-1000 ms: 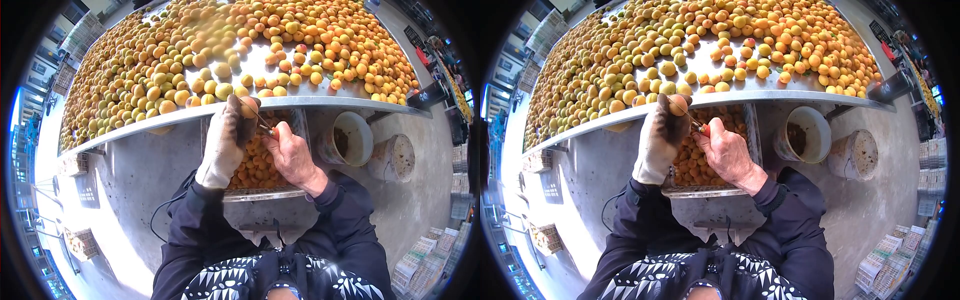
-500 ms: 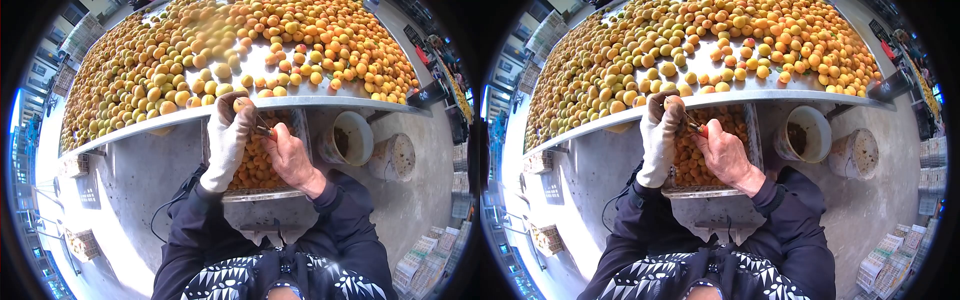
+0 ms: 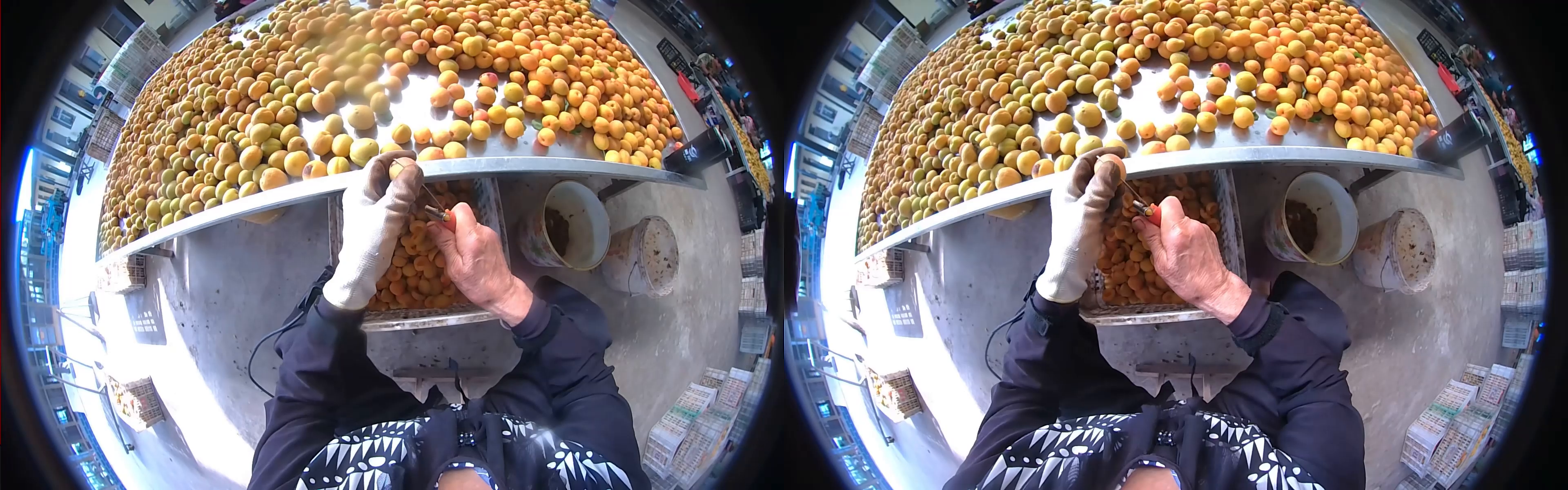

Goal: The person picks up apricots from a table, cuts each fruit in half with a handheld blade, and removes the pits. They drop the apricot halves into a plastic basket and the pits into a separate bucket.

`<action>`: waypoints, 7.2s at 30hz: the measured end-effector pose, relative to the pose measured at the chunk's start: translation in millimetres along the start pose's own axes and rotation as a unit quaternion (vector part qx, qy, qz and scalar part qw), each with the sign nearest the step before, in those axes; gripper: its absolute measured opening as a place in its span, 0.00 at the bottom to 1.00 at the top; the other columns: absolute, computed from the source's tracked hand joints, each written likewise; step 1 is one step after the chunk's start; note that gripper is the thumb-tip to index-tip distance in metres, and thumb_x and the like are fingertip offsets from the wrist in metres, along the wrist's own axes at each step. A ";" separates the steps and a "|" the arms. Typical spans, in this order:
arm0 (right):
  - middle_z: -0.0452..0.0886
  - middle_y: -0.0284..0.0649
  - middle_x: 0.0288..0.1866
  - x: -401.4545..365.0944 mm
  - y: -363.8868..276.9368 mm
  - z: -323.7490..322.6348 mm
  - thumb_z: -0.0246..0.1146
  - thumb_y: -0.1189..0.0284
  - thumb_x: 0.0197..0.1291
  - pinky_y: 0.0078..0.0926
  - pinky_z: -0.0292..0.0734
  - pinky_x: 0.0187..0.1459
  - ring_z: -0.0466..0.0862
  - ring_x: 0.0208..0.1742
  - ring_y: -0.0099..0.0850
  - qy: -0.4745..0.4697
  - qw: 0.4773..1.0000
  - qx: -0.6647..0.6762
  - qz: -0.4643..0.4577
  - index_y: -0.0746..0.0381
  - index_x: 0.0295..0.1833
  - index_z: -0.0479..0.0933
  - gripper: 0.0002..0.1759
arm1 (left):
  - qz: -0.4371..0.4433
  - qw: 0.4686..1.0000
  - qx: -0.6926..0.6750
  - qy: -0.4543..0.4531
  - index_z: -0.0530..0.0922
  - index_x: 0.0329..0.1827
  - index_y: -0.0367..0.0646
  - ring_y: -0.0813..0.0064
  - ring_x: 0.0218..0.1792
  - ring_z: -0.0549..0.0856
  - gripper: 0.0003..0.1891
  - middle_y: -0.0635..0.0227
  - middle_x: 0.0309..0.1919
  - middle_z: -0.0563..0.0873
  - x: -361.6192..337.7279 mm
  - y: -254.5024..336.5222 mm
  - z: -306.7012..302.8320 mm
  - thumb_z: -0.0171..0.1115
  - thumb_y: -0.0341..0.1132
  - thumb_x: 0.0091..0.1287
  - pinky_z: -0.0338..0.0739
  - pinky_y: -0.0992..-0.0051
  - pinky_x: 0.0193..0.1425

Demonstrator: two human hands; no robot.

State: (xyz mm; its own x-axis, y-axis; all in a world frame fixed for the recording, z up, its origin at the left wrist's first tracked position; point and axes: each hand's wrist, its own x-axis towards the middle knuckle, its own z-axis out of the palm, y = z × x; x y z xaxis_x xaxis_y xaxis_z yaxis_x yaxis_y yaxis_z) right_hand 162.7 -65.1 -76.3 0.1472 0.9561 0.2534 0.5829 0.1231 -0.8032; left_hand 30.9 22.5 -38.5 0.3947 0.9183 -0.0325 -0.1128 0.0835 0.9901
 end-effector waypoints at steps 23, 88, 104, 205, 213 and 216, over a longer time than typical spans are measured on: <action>0.78 0.51 0.24 0.3 13.0 -6.5 0.60 0.66 0.70 0.47 0.77 0.27 0.83 0.29 0.53 0.014 0.996 -0.084 -0.032 0.63 0.41 0.64 0.15 | -0.040 0.997 -0.064 -0.024 0.80 0.50 0.40 0.91 0.26 0.74 0.22 0.77 0.29 0.79 -0.2 -6.7 -1.9 0.55 0.53 0.77 0.62 0.90 0.26; 0.77 0.32 0.21 3.0 -0.8 -30.4 0.64 0.64 0.70 0.12 0.60 0.15 0.69 0.14 0.15 -0.084 0.738 0.624 0.241 0.62 0.42 0.80 0.12 | 0.093 0.990 0.078 -0.071 0.77 0.61 0.36 0.73 0.56 0.80 0.32 0.63 0.55 0.81 -24.7 -10.1 9.3 0.80 0.36 0.54 0.73 0.73 0.64; 0.76 0.28 0.22 4.6 -4.8 -42.6 0.65 0.68 0.69 0.11 0.59 0.17 0.70 0.17 0.13 -0.117 0.786 0.572 0.201 0.63 0.38 0.81 0.10 | 0.062 0.985 0.121 -0.110 0.75 0.59 0.32 0.74 0.52 0.81 0.34 0.62 0.52 0.82 -38.3 11.9 9.5 0.82 0.38 0.54 0.75 0.73 0.61; 0.83 0.52 0.26 23.2 53.5 -99.1 0.68 0.72 0.57 0.38 0.79 0.35 0.86 0.31 0.49 0.191 0.978 -0.024 0.076 0.66 0.41 0.81 0.09 | 0.084 0.826 0.548 -0.099 0.83 0.50 0.38 0.67 0.44 0.87 0.14 0.57 0.41 0.88 113.0 27.7 -44.7 0.67 0.31 0.62 0.80 0.70 0.51; 0.83 0.52 0.26 23.0 50.0 -96.0 0.68 0.72 0.57 0.37 0.79 0.35 0.86 0.31 0.49 0.182 0.980 -0.023 0.075 0.65 0.42 0.81 0.10 | 0.146 0.725 0.660 -0.132 0.82 0.44 0.42 0.62 0.41 0.86 0.13 0.61 0.38 0.86 117.1 16.9 -24.2 0.71 0.32 0.55 0.79 0.67 0.46; 0.83 0.51 0.26 23.0 49.1 -97.6 0.68 0.72 0.57 0.37 0.80 0.35 0.86 0.31 0.48 0.179 0.981 -0.020 0.075 0.66 0.43 0.81 0.10 | 0.161 0.721 0.661 -0.134 0.82 0.44 0.45 0.61 0.42 0.84 0.13 0.62 0.37 0.84 118.1 16.9 -17.8 0.70 0.33 0.56 0.78 0.66 0.45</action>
State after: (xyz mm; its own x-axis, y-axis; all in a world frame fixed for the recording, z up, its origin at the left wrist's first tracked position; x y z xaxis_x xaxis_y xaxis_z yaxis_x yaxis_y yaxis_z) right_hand 272.7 -63.0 -57.3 0.5014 0.8070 0.3121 0.5621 -0.0295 -0.8266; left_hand 59.4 139.3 -28.1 0.7245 0.6846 0.0802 0.6588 -0.7220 0.2113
